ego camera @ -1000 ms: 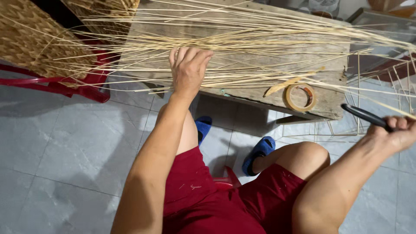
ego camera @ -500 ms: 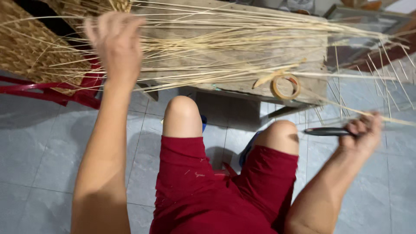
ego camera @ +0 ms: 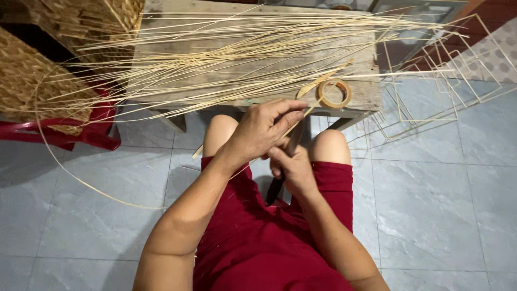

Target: The person sits on the floor and uses a knife to sharpen the ends of thin wooden sticks. They repeatedly pick up sticks from a pile on a low wooden table, hold them against their leg, and scrape the knife along the wood to create a point. The sharpened sticks are then placed back onto the table.

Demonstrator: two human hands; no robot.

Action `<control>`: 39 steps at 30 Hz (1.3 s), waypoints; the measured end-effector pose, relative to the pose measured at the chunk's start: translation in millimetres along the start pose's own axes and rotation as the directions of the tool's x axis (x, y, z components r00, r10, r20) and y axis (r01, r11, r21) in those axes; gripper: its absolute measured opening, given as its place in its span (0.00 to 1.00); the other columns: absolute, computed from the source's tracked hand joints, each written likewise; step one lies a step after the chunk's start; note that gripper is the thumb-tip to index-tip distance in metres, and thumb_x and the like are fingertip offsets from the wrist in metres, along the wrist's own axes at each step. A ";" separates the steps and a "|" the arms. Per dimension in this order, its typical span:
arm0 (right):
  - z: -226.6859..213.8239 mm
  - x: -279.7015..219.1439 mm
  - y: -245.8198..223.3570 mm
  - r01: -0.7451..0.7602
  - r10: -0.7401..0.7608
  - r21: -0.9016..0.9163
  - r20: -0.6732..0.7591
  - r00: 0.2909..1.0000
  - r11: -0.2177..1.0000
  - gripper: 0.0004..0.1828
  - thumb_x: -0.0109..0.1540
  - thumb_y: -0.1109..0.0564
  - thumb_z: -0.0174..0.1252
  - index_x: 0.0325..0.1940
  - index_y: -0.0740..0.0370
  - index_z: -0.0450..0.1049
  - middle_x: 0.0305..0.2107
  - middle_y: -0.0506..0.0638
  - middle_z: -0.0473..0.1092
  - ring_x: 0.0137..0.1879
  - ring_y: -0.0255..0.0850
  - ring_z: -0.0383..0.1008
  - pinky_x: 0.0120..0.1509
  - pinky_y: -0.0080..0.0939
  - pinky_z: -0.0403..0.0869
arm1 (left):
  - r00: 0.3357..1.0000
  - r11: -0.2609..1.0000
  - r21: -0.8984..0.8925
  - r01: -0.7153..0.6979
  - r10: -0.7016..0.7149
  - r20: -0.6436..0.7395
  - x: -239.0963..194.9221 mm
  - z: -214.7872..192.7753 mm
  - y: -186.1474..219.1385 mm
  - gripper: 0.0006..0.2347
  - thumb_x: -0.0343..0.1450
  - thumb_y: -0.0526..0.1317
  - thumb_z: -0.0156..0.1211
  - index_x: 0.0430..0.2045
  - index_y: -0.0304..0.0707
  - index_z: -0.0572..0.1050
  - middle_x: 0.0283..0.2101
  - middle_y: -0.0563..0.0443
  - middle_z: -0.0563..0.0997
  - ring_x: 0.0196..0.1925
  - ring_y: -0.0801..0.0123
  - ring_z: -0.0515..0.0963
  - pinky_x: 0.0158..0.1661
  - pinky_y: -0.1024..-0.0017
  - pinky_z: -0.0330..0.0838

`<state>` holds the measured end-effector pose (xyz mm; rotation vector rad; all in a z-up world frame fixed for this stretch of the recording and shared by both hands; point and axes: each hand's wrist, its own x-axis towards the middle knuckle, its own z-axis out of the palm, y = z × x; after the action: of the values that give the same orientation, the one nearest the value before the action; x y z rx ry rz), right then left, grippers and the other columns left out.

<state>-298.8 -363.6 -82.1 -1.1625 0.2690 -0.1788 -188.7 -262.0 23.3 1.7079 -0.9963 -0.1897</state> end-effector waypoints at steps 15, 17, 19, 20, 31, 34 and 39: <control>-13.1 -44.3 60.4 -0.031 0.174 -0.348 0.388 0.905 0.937 0.06 0.67 0.57 0.62 0.42 0.63 0.79 0.26 0.41 0.73 0.29 0.25 0.68 0.31 0.29 0.68 | 0.993 0.923 -0.369 0.109 -0.118 -0.003 7.8 26.2 -7.9 0.13 0.78 0.44 0.57 0.53 0.38 0.80 0.32 0.55 0.85 0.27 0.85 0.77 0.29 0.84 0.72; -13.1 -47.7 58.2 -0.112 0.252 -0.357 0.376 0.892 0.927 0.06 0.67 0.57 0.62 0.40 0.62 0.79 0.24 0.42 0.71 0.25 0.25 0.63 0.27 0.28 0.64 | 0.994 0.934 -0.352 0.066 -0.093 -0.059 9.0 22.5 -1.0 0.14 0.79 0.46 0.54 0.53 0.39 0.80 0.31 0.57 0.84 0.26 0.86 0.75 0.27 0.85 0.70; -13.7 -52.7 56.2 -0.175 0.314 -0.371 0.356 0.880 0.912 0.06 0.66 0.57 0.62 0.40 0.62 0.79 0.22 0.42 0.70 0.22 0.25 0.61 0.25 0.28 0.62 | 0.990 0.917 -0.394 0.055 -0.101 -0.097 8.0 21.6 5.7 0.16 0.80 0.47 0.51 0.56 0.40 0.78 0.30 0.57 0.83 0.25 0.85 0.76 0.27 0.85 0.70; -14.5 -53.3 54.9 -0.190 0.330 -0.382 0.343 0.880 0.905 0.06 0.66 0.57 0.62 0.40 0.62 0.79 0.22 0.42 0.70 0.21 0.25 0.61 0.24 0.28 0.62 | 0.988 0.909 -0.414 0.045 -0.101 -0.116 8.4 20.6 8.4 0.16 0.81 0.47 0.50 0.58 0.40 0.77 0.30 0.57 0.83 0.25 0.85 0.76 0.26 0.85 0.71; -34.3 -44.6 58.9 0.073 0.034 -0.329 0.307 0.951 0.942 0.07 0.69 0.57 0.63 0.43 0.64 0.79 0.32 0.44 0.76 0.35 0.27 0.73 0.39 0.29 0.74 | 0.992 0.877 -0.464 -0.124 0.103 -0.069 4.3 32.4 -4.5 0.16 0.83 0.45 0.48 0.63 0.38 0.71 0.49 0.47 0.84 0.47 0.74 0.85 0.45 0.77 0.81; -58.4 -31.6 34.4 0.011 -0.027 -0.309 -0.048 0.998 0.951 0.08 0.65 0.56 0.63 0.39 0.64 0.78 0.28 0.45 0.75 0.29 0.30 0.70 0.32 0.30 0.69 | 0.999 0.960 -0.279 -0.032 0.037 0.013 -8.2 34.0 -22.5 0.18 0.81 0.45 0.51 0.65 0.38 0.68 0.53 0.47 0.84 0.52 0.69 0.85 0.50 0.73 0.81; -131.5 -16.5 -21.6 0.270 -0.254 -0.009 -0.374 0.892 0.963 0.17 0.68 0.48 0.62 0.46 0.65 0.72 0.23 0.42 0.64 0.23 0.28 0.59 0.25 0.30 0.57 | 0.945 0.993 -0.082 0.089 -0.058 0.323 -59.7 53.5 -40.5 0.19 0.76 0.42 0.58 0.62 0.39 0.71 0.47 0.44 0.84 0.44 0.69 0.86 0.46 0.71 0.79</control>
<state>-354.0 -483.0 -109.0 -1.1139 0.4400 -0.6466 -236.2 -257.2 -52.7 1.6588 -1.1397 -0.5703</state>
